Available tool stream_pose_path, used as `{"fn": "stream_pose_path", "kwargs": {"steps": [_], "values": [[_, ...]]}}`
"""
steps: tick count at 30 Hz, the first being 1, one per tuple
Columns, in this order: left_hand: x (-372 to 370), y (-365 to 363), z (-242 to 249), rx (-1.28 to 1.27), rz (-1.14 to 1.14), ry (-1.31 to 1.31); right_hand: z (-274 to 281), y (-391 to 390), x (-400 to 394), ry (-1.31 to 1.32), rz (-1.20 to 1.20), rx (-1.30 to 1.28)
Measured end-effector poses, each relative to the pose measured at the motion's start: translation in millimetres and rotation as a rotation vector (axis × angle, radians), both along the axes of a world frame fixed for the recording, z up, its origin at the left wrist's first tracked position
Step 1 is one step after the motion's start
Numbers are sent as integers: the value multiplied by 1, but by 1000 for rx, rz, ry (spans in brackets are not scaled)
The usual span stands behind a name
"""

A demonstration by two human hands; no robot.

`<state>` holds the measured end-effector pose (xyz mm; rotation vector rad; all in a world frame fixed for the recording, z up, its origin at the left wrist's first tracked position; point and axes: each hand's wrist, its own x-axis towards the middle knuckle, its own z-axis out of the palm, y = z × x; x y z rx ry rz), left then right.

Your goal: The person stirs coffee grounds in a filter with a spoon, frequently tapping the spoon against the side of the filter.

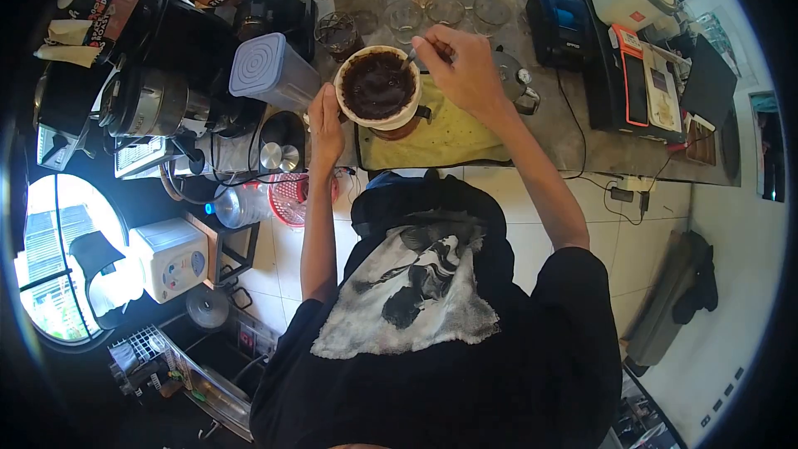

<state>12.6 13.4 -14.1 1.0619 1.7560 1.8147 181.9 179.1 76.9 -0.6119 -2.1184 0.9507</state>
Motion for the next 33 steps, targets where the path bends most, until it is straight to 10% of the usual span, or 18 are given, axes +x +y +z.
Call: {"fn": "stream_pose_path", "kwargs": {"steps": [13, 33], "values": [[-1, 0, -6, -14, -2, -20, -28, 26, -14, 154, 112, -571], [1, 0, -1, 4, -19, -43, 19, -4, -17, -53, 285, 194]]}}
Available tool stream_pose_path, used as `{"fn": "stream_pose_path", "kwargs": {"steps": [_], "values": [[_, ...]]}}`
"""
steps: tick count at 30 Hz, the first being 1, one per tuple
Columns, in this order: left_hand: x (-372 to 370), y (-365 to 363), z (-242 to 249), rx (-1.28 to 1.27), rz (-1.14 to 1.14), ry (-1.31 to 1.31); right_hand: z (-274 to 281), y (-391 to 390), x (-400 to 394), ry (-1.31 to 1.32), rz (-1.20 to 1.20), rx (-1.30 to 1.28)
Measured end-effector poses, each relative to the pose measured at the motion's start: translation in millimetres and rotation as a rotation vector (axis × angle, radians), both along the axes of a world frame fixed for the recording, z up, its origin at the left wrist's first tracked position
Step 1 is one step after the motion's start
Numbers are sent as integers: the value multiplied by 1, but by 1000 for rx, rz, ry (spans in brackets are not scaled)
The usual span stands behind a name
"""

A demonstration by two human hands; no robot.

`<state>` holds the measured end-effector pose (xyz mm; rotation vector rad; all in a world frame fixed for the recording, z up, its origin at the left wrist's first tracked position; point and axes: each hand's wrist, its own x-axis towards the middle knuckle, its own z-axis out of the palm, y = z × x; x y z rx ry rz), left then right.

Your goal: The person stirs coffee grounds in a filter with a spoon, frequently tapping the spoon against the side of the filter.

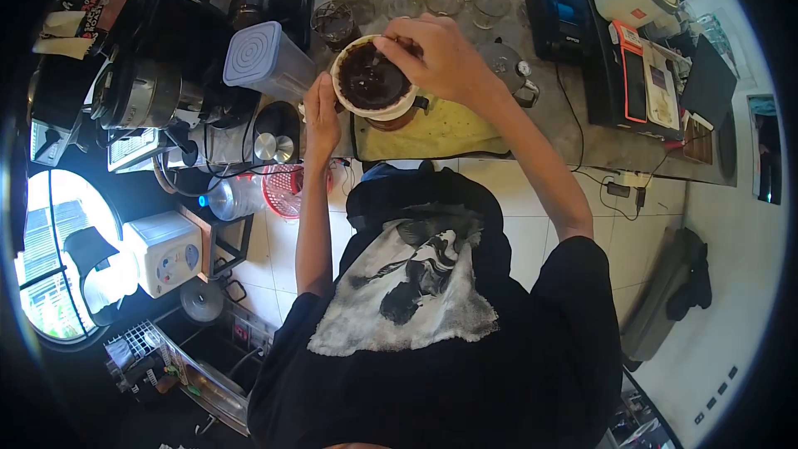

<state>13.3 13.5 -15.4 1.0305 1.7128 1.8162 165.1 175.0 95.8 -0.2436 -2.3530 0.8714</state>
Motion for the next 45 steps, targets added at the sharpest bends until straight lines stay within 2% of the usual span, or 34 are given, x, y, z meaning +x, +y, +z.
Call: {"fn": "stream_pose_path", "kwargs": {"steps": [3, 6, 34, 45], "values": [[1, -1, 5, -3, 0, 19, 9, -1, 4, -109, -16, 105], [1, -1, 5, -15, 9, 28, 7, 1, 1, -84, -37, 140], [0, -1, 4, -26, 1, 20, 20, -6, 0, -184, 71, 144], [1, -4, 7, -29, -10, 13, 12, 1, -5, -29, 50, 211]]}}
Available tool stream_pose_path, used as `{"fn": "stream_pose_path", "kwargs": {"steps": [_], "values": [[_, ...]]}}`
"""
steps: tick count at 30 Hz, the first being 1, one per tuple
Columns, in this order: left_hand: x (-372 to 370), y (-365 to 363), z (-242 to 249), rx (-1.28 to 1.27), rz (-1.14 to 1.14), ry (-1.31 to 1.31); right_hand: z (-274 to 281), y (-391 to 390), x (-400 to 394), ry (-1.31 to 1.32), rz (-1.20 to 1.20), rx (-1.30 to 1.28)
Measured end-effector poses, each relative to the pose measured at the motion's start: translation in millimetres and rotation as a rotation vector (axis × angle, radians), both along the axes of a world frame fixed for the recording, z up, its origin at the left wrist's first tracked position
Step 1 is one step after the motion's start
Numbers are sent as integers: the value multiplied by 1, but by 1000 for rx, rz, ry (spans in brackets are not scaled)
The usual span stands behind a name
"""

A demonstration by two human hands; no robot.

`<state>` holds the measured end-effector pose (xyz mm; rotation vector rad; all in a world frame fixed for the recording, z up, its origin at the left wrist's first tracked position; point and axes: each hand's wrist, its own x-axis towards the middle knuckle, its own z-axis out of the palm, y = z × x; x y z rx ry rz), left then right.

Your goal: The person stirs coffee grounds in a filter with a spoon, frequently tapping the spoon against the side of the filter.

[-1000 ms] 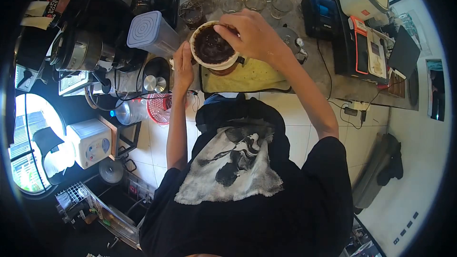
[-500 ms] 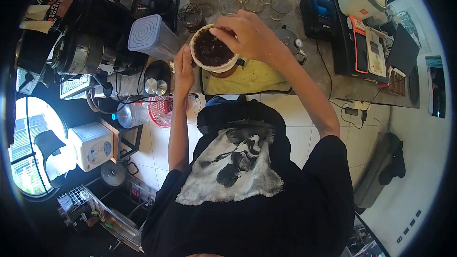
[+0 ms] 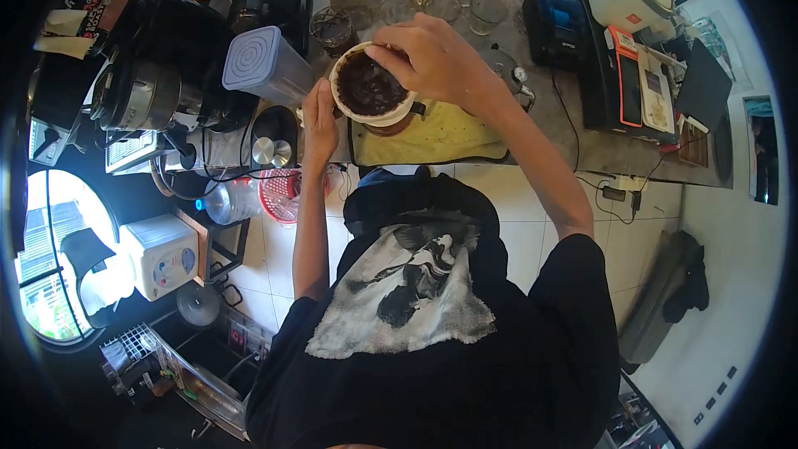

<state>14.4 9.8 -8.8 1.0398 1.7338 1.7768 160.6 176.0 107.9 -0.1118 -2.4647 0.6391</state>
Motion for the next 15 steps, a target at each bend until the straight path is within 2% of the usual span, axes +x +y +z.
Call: {"fn": "stream_pose_path", "kwargs": {"steps": [15], "values": [[0, 1, -2, 5, 10, 20, 9, 1, -2, -17, 11, -20]]}}
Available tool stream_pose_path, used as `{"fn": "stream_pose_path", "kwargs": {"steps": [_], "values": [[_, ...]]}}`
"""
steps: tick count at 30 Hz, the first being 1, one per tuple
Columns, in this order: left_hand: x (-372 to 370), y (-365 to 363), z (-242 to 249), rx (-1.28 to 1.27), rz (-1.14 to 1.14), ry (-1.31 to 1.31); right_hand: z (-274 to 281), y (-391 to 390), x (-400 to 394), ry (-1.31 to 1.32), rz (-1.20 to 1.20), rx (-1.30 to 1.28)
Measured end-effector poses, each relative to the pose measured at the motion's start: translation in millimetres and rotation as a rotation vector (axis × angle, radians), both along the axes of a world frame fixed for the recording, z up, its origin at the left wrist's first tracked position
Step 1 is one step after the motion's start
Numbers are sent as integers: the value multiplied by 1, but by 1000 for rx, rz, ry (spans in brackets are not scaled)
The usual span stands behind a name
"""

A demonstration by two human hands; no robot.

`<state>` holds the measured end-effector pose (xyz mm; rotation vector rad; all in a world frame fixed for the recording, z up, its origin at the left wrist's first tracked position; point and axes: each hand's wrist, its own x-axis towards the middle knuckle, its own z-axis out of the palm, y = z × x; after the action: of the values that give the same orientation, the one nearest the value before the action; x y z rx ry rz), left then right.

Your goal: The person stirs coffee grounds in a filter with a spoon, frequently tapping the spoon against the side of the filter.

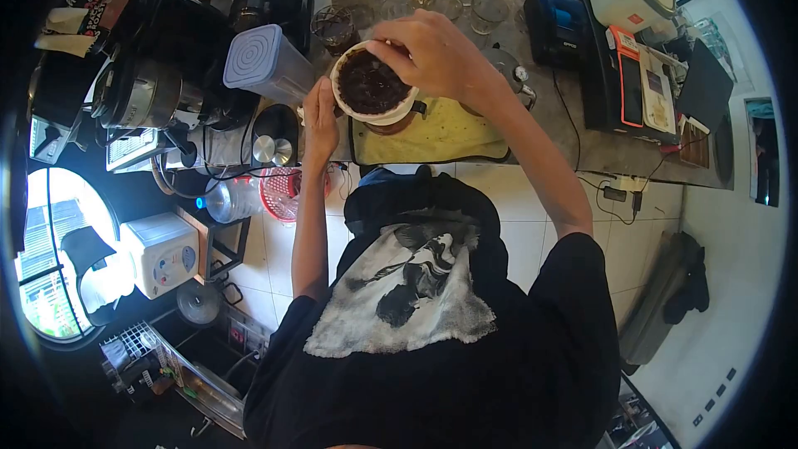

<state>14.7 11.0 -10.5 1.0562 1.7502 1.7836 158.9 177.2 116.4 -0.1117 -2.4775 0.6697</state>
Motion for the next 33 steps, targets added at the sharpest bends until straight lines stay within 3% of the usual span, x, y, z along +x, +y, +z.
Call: {"fn": "stream_pose_path", "kwargs": {"steps": [7, 9, 16, 18, 21, 28, 33], "values": [[1, 0, 1, -10, -5, -35, -8, 8, 9, 11, -114, -92], [0, -1, 0, -21, 0, -28, -13, 9, 11, -65, -281, -275], [-1, 0, -3, -12, 5, -8, -66, 34, 10, -59, -259, -733], [0, 2, -3, 2, 11, 8, -70, 35, 8, -6, -232, -1028], [0, 1, -1, -2, 13, 17, -67, 35, 10, 33, -227, -1094], [1, -1, -2, -34, 17, -21, -40, 35, 16, 148, -148, -963], [2, 0, 0, -19, 21, -9, -27, 18, 17, 115, -210, -483]]}}
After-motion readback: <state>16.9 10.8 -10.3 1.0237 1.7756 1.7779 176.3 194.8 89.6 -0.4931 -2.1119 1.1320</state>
